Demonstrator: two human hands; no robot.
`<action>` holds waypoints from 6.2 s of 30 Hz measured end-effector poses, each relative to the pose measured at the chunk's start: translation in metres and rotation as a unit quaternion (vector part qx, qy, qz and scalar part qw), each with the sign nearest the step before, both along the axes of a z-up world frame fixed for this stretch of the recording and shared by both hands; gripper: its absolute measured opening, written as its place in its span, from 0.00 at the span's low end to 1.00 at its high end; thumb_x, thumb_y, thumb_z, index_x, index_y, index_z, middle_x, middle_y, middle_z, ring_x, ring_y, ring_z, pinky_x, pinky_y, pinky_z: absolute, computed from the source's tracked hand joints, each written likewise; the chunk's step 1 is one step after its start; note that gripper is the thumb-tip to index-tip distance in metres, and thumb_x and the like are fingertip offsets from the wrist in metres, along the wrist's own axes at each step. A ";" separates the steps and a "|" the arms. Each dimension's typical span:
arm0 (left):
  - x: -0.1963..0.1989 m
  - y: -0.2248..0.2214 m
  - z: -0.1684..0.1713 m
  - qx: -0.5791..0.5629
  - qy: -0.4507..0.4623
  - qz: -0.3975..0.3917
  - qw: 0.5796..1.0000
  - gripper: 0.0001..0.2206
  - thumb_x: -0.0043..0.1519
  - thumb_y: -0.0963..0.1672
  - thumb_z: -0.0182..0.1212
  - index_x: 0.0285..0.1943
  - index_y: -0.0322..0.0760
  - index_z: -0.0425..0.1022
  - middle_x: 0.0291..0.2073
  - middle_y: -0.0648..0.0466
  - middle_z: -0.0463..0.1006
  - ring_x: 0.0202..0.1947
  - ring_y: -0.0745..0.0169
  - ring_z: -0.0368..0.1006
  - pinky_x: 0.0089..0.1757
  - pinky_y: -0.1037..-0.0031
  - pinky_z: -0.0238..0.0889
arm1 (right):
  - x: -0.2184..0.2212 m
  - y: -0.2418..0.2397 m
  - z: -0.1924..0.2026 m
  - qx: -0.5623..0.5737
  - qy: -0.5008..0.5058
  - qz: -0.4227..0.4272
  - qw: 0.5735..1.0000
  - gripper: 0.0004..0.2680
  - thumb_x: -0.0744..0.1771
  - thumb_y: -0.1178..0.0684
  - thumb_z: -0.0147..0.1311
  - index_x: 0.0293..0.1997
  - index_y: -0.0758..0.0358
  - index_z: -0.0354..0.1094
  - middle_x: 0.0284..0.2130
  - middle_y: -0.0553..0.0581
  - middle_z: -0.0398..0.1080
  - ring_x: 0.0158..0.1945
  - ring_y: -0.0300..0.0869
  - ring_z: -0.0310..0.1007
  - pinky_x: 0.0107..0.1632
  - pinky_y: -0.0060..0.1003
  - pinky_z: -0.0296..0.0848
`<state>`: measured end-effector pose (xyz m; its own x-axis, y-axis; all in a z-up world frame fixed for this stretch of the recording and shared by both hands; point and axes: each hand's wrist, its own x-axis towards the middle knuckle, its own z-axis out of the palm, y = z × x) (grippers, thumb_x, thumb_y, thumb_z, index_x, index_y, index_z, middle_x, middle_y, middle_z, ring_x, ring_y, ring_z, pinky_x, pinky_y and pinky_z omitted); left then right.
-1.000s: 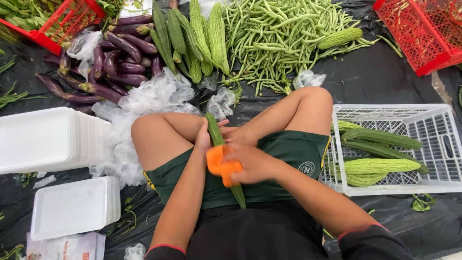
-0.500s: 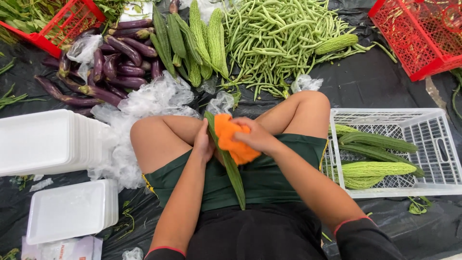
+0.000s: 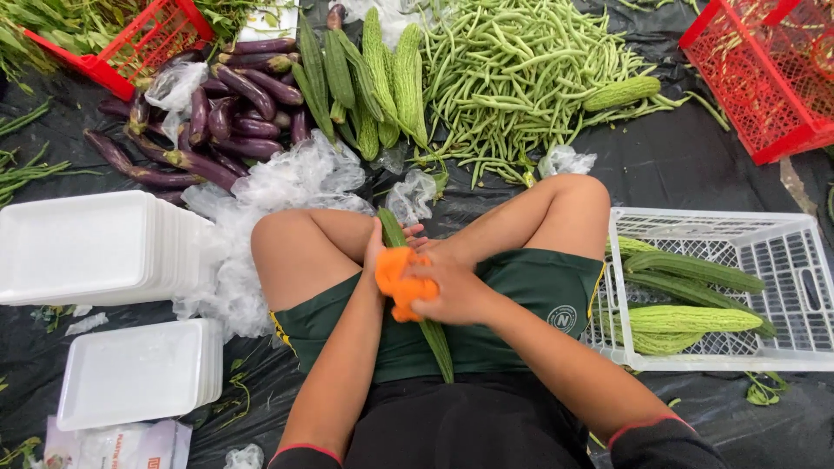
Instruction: A person sitting on the floor cleans long green vegetables by wiping them with a cloth and using a small scraping tool before placing them into a crate.
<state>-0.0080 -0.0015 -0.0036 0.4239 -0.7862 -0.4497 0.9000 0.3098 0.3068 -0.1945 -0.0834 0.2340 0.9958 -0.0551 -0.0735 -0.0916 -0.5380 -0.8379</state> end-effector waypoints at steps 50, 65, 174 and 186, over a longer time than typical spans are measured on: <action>-0.004 0.000 0.031 0.140 -0.164 0.054 0.975 0.12 0.69 0.50 0.60 0.41 0.49 0.60 0.43 0.52 0.82 0.40 0.53 0.79 0.40 0.69 0.73 | 0.060 -0.036 0.015 -0.276 0.063 -0.027 0.959 0.21 0.64 0.39 0.54 0.67 0.38 0.64 0.55 0.59 0.63 0.55 0.60 0.71 0.48 0.56 0.76; -0.024 -0.001 0.078 0.205 -0.182 0.142 0.951 0.16 0.63 0.51 0.70 0.41 0.44 0.65 0.29 0.59 0.71 0.35 0.65 0.75 0.37 0.75 0.72 | -0.035 -0.010 0.056 -0.181 0.300 0.123 0.929 0.22 0.63 0.39 0.51 0.63 0.49 0.70 0.47 0.59 0.70 0.44 0.57 0.77 0.40 0.48 0.75; 0.031 0.003 0.020 0.084 -0.088 0.103 0.987 0.24 0.63 0.61 0.58 0.52 0.46 0.82 0.35 0.51 0.80 0.27 0.59 0.76 0.35 0.72 0.72 | 0.068 0.001 -0.023 -0.082 -0.032 0.005 0.996 0.26 0.61 0.46 0.58 0.68 0.56 0.65 0.58 0.69 0.66 0.54 0.69 0.72 0.54 0.56 0.74; 0.011 0.015 0.076 0.063 -0.119 0.056 0.989 0.25 0.66 0.62 0.49 0.46 0.44 0.77 0.22 0.45 0.76 0.16 0.50 0.70 0.21 0.69 0.64 | -0.026 0.000 0.051 0.058 0.262 0.242 0.933 0.17 0.61 0.54 0.51 0.55 0.59 0.77 0.61 0.57 0.71 0.57 0.53 0.75 0.53 0.47 0.75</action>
